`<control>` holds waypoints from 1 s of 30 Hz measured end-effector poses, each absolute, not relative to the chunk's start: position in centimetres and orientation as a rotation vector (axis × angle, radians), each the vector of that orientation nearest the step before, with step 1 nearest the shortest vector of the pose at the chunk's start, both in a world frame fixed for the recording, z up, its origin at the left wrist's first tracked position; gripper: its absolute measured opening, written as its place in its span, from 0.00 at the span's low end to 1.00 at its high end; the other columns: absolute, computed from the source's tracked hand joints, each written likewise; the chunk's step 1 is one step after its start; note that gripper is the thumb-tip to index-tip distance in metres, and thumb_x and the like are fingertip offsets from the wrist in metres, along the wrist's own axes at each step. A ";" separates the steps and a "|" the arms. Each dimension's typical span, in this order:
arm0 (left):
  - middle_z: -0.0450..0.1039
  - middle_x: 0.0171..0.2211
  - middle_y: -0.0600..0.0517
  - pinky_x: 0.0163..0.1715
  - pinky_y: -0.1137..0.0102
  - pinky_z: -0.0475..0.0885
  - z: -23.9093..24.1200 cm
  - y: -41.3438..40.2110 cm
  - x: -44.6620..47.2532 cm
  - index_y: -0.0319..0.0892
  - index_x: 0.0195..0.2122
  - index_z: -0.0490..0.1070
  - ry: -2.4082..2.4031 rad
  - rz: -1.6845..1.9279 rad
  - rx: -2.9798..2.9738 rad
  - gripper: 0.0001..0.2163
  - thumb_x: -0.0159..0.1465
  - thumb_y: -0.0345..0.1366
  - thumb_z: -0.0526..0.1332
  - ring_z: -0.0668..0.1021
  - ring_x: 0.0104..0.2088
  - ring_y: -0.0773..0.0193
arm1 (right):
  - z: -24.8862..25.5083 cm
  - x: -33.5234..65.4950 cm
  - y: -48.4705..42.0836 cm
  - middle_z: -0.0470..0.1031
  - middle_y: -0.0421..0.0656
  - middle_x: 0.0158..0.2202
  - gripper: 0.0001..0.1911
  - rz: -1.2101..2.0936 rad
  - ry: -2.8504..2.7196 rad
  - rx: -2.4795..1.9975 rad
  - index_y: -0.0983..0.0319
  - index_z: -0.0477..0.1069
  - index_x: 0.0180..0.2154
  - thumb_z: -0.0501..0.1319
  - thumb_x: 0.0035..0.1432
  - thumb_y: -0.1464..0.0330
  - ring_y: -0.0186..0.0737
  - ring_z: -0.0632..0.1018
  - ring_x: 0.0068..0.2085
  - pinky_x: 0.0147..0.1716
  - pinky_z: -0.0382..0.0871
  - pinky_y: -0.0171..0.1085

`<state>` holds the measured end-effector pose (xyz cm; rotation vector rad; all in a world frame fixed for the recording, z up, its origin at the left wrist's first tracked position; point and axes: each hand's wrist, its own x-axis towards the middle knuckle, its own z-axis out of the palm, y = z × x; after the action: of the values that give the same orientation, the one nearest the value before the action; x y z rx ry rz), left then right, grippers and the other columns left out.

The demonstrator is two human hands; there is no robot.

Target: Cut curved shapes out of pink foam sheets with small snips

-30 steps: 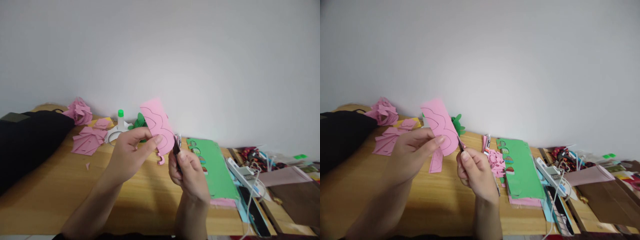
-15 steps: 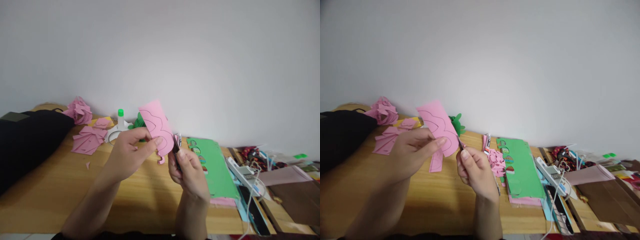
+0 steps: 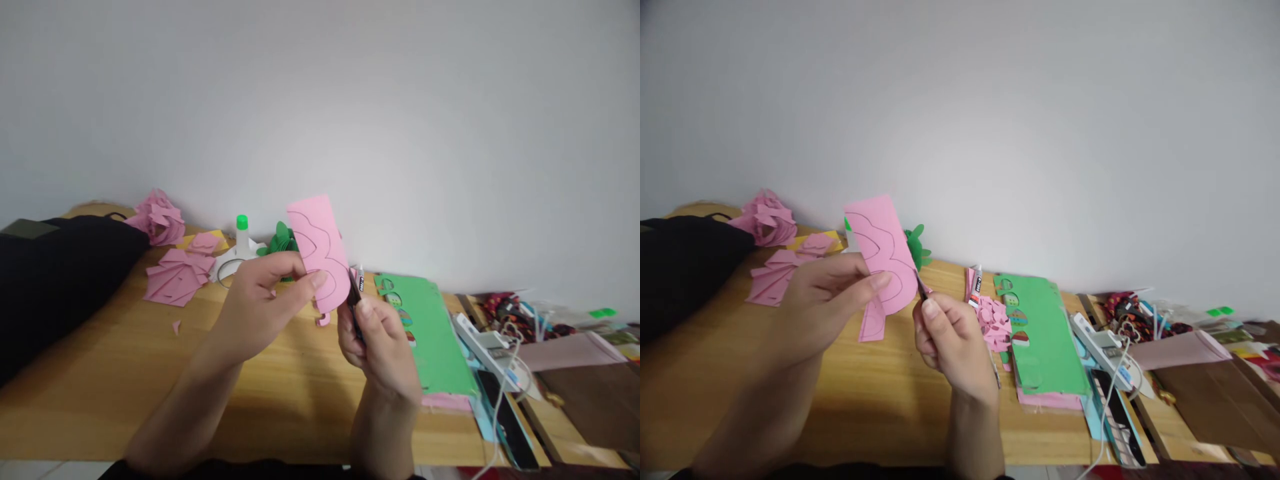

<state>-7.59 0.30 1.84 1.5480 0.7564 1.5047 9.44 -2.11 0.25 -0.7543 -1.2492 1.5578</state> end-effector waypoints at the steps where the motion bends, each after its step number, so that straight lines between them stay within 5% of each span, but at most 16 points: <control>1: 0.74 0.20 0.59 0.25 0.79 0.71 1.8 0.3 -7.6 0.42 0.21 0.70 0.751 1.504 1.543 0.12 0.60 0.22 0.59 0.76 0.23 0.72 | 0.2 9.4 -2.1 0.52 0.29 0.15 0.22 1.559 -1.245 -0.755 0.61 0.64 0.26 0.60 0.64 0.53 0.24 0.48 0.15 0.11 0.42 0.26; 30: 0.66 0.20 0.59 0.23 0.76 0.66 1.8 0.2 -7.8 0.42 0.23 0.68 0.951 1.569 1.668 0.11 0.63 0.29 0.60 0.69 0.22 0.72 | 0.3 9.3 -2.4 0.52 0.29 0.14 0.22 1.524 -1.283 -0.800 0.60 0.63 0.26 0.59 0.64 0.51 0.25 0.47 0.14 0.11 0.43 0.27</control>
<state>-7.82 0.21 1.78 1.6684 0.9515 1.5692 9.27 -2.36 0.27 -0.8003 -1.2826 1.5235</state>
